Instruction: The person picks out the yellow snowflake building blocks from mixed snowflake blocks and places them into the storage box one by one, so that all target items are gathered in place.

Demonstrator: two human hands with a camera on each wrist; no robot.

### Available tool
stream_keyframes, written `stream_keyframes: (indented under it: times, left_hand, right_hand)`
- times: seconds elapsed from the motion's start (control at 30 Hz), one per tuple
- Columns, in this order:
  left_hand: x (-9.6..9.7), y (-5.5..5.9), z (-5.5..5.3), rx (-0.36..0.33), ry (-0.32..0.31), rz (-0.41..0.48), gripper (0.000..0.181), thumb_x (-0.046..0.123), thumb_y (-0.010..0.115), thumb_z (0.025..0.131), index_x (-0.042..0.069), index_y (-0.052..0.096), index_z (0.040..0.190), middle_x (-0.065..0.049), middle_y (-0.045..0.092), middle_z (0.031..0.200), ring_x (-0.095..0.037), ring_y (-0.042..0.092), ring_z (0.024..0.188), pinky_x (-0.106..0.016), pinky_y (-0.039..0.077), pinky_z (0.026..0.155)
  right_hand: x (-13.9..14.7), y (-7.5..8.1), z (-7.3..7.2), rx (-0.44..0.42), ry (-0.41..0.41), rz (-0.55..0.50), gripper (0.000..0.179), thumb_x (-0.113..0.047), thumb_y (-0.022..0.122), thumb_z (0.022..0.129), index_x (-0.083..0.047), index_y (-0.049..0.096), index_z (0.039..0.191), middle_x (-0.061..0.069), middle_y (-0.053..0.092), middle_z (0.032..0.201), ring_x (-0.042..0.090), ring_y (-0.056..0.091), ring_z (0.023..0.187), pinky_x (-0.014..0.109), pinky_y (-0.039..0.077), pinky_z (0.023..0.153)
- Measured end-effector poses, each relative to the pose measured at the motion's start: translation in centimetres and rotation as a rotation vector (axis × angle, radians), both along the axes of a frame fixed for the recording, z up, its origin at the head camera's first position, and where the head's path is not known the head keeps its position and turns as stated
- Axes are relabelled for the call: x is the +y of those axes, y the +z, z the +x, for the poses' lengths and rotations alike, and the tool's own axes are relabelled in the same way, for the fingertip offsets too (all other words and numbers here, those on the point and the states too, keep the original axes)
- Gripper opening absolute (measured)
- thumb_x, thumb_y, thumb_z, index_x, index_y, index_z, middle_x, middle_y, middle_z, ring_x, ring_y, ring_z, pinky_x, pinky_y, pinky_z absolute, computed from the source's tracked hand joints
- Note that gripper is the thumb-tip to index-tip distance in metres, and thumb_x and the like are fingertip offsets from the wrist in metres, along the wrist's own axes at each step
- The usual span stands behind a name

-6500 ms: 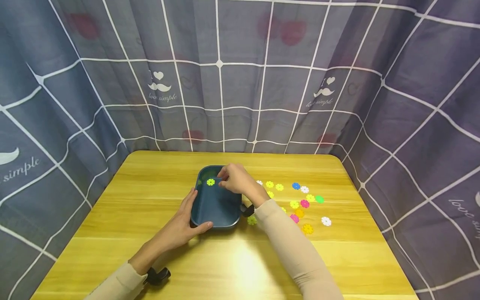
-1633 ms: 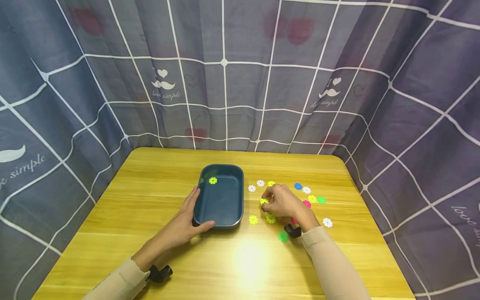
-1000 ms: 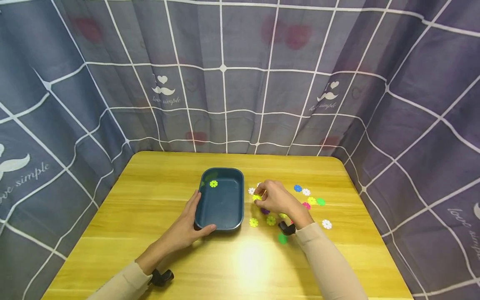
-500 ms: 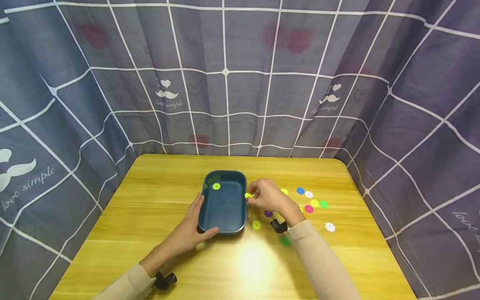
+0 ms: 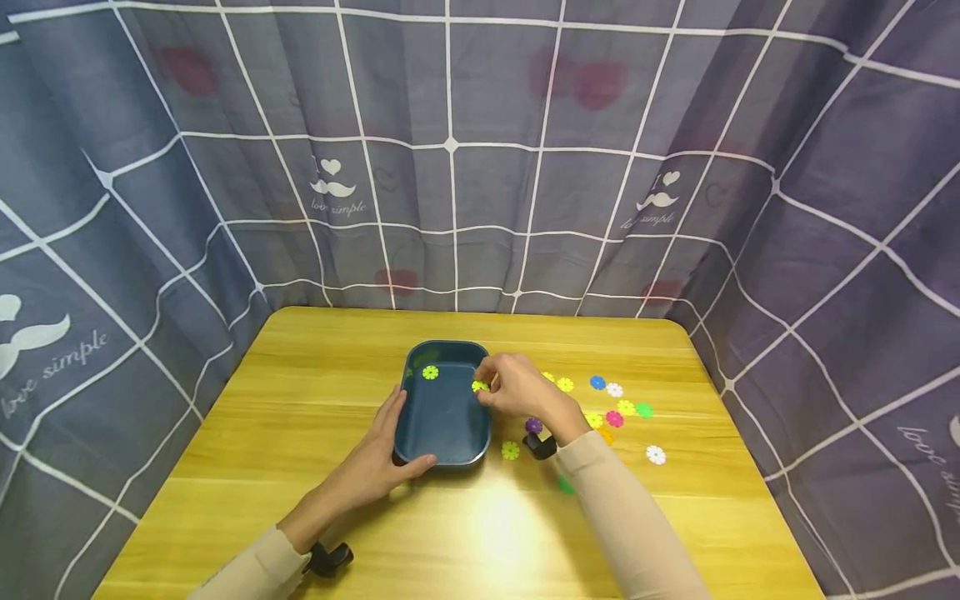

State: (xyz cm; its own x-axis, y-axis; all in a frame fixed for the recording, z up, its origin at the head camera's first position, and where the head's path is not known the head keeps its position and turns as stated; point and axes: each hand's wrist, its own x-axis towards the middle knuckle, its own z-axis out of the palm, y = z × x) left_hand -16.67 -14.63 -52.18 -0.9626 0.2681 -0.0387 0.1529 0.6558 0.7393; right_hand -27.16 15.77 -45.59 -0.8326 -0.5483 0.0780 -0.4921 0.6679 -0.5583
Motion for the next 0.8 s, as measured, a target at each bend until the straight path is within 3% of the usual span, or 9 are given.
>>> stream_keyframes:
  times: [0.3, 0.8]
  left_hand:
    - [-0.2, 0.1, 0.0, 0.013, -0.010, 0.000, 0.132, 0.063, 0.087, 0.101, 0.009, 0.006, 0.189, -0.015, 0.001, 0.199, -0.053, 0.039, 0.173, -0.071, 0.047, 0.132]
    - [-0.1, 0.2, 0.4, 0.006, 0.004, -0.003, 0.128, 0.055, 0.090, 0.102, 0.008, 0.008, 0.189, -0.018, 0.002, 0.198, -0.054, 0.038, 0.173, -0.073, 0.048, 0.131]
  right_hand:
    - [-0.8, 0.2, -0.3, 0.054, 0.059, 0.010, 0.024, -0.010, 0.082, 0.099, -0.011, 0.089, 0.122, 0.005, 0.079, 0.104, 0.006, 0.081, 0.086, 0.025, 0.066, 0.079]
    - [-2.5, 0.9, -1.3, 0.014, 0.109, 0.020, 0.023, -0.013, 0.087, 0.101, -0.008, 0.088, 0.124, 0.009, 0.081, 0.114, 0.011, 0.081, 0.089, 0.028, 0.069, 0.084]
